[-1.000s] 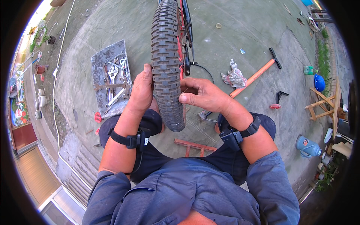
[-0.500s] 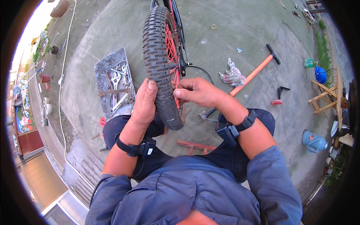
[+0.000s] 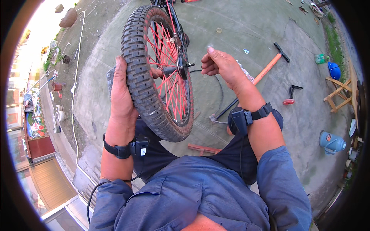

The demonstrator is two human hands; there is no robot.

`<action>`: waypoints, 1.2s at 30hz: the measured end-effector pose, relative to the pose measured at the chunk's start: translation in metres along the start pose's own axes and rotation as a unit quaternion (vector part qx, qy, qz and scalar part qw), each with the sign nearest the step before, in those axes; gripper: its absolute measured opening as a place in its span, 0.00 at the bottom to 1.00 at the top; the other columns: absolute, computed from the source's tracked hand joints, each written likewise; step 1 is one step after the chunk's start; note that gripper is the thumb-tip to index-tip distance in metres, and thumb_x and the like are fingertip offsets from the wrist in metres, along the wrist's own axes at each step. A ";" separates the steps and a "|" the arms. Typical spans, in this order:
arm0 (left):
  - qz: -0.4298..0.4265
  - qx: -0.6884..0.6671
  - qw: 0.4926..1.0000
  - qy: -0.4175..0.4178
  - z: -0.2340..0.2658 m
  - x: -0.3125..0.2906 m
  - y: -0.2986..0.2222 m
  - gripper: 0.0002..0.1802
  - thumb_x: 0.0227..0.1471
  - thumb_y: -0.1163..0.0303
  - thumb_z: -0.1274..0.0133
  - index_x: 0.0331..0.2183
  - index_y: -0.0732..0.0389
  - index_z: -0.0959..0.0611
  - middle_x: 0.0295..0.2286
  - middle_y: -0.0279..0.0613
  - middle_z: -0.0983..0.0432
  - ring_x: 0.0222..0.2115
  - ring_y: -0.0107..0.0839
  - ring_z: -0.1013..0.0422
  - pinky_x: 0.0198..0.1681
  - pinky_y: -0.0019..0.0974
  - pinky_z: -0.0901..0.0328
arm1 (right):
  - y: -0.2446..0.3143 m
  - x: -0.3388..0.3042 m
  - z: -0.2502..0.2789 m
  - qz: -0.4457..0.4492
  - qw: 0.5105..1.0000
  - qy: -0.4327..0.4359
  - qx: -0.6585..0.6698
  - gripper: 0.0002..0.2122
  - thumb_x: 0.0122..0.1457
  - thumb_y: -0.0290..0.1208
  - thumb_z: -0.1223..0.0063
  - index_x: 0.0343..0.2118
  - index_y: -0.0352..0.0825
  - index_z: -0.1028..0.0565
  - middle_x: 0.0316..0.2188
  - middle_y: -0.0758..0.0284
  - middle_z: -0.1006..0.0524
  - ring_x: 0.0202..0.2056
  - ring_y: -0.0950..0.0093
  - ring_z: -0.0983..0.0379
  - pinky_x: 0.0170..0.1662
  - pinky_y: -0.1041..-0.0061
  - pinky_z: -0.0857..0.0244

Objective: The person manipulates a bicycle wheel and axle by hand while sitting on the ground. They use a cloth to wipe down the central hub and axle area before reinserting the wheel into the frame.

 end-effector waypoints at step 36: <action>0.002 0.030 0.999 -0.009 -0.008 0.022 0.001 0.30 0.65 0.45 0.62 0.43 0.65 0.24 0.26 0.48 0.20 0.19 0.27 0.26 0.20 0.29 0.30 | -0.020 0.005 0.000 -0.032 0.998 0.015 -0.050 0.20 0.64 0.50 0.50 0.37 0.32 0.24 0.31 0.66 0.22 0.31 0.78 0.23 0.35 0.78 0.30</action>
Point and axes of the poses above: each hand's wrist, its own x-axis towards the middle knuckle, its own z-axis out of the back of the hand, y = z × x, the point moved 4 cm from there along x, towards the middle knuckle
